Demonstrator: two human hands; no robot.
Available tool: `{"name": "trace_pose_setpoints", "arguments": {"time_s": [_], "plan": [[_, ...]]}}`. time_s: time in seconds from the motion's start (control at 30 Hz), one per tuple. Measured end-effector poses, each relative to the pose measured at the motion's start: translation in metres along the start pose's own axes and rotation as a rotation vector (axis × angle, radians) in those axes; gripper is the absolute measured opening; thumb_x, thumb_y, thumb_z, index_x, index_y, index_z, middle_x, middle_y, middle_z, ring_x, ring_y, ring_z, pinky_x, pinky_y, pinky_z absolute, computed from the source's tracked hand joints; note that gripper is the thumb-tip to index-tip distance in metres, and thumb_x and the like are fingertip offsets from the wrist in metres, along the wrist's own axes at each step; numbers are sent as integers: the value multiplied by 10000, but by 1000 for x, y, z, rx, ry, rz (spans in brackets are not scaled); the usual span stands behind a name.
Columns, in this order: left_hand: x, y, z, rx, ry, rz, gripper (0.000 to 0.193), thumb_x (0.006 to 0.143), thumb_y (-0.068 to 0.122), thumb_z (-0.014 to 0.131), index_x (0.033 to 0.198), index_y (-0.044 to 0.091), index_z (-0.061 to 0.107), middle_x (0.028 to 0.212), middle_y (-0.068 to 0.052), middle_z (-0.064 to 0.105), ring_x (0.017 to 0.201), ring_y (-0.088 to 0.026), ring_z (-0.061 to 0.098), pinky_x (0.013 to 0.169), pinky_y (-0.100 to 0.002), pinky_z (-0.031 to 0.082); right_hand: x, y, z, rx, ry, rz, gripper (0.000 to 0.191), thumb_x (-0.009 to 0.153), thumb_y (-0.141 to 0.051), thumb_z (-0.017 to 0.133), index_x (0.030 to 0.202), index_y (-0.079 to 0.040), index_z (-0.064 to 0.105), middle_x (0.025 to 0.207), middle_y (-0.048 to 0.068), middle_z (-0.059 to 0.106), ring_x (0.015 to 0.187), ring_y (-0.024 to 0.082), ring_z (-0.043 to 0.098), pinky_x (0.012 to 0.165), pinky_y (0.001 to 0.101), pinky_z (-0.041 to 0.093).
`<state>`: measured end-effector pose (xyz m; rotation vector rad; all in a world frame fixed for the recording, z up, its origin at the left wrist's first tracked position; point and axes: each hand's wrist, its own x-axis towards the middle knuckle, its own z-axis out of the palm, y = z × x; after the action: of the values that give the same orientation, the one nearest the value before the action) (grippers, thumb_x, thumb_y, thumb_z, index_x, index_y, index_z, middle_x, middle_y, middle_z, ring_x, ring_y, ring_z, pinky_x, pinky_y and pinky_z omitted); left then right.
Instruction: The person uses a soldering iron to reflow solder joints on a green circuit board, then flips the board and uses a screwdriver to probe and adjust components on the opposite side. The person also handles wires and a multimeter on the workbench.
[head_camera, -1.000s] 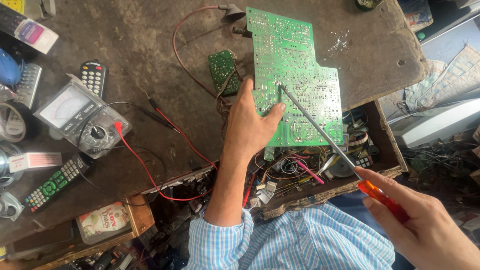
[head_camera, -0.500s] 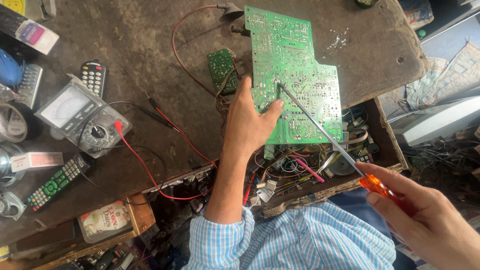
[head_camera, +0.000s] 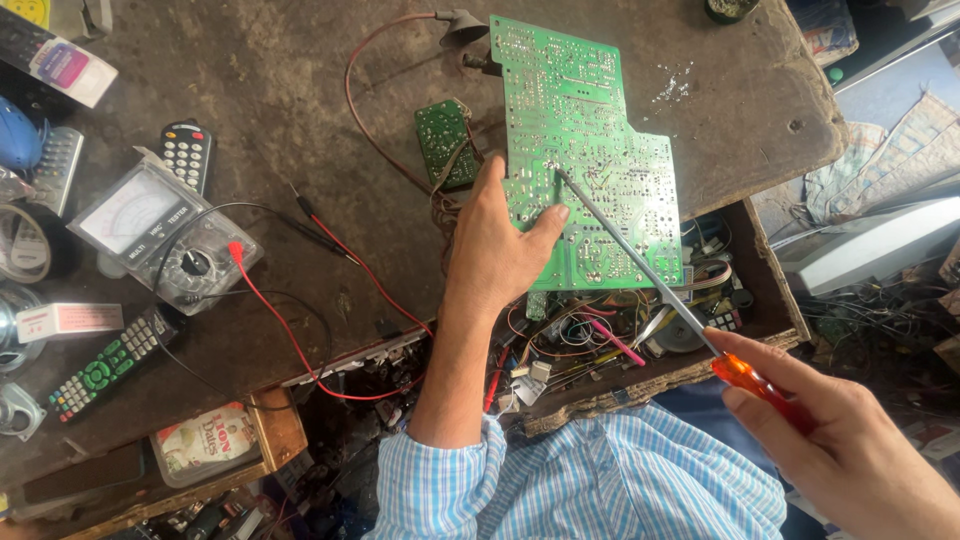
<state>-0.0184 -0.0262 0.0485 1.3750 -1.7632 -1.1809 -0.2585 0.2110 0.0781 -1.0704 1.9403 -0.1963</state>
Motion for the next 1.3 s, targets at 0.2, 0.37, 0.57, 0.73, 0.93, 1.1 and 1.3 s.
{"name": "trace_pose_setpoints", "arguments": {"time_s": [0.2,0.37,0.57,0.73,0.93,1.1,1.3], "plan": [[-1,1,1,-5,22,32,654,812,220,784,1322,-74,500,1201,-240,689,1115,-356,702,941,-425,539,1,-3,3,520,-61,132,506,1015,-143,647,1509,-242,599,634,35,428,457,152,400,381,351,324],[-1,-4,3,-15,12,18,649,814,233,772,1321,-71,506,1199,-234,694,1112,-352,710,942,-421,540,-2,-7,8,28,36,31,579,986,-176,722,1533,-275,561,668,19,496,584,83,389,490,281,361],[1,-8,5,13,56,94,709,820,220,793,1355,-102,456,1248,-272,648,1162,-390,661,973,-437,511,1,-2,5,228,4,14,577,970,-120,679,1527,-216,566,702,21,492,562,88,398,437,272,372],[-1,-1,1,-3,7,12,622,818,225,771,1317,-50,521,1221,-233,691,1149,-361,691,973,-422,522,9,-3,-15,507,-91,147,519,1008,-127,584,1519,-210,560,666,95,514,422,141,415,329,319,342],[0,3,0,35,-33,-92,656,801,242,775,1326,-39,499,1229,-219,677,1120,-327,702,954,-409,528,20,-15,-36,715,-107,249,501,1019,-120,542,1514,-187,583,778,199,654,373,141,357,276,330,285],[1,-7,2,24,39,9,780,811,282,810,1400,-80,450,1298,-268,650,1216,-363,652,1013,-408,495,45,51,-55,675,-137,154,564,967,-140,534,1530,-172,524,843,187,626,353,128,376,244,319,272],[7,-11,0,41,21,-59,830,791,321,800,1421,-86,445,1283,-261,673,1215,-350,667,1019,-388,494,64,217,-43,782,295,-83,663,882,-203,640,1531,-152,513,948,199,668,408,158,504,319,310,403]]}}
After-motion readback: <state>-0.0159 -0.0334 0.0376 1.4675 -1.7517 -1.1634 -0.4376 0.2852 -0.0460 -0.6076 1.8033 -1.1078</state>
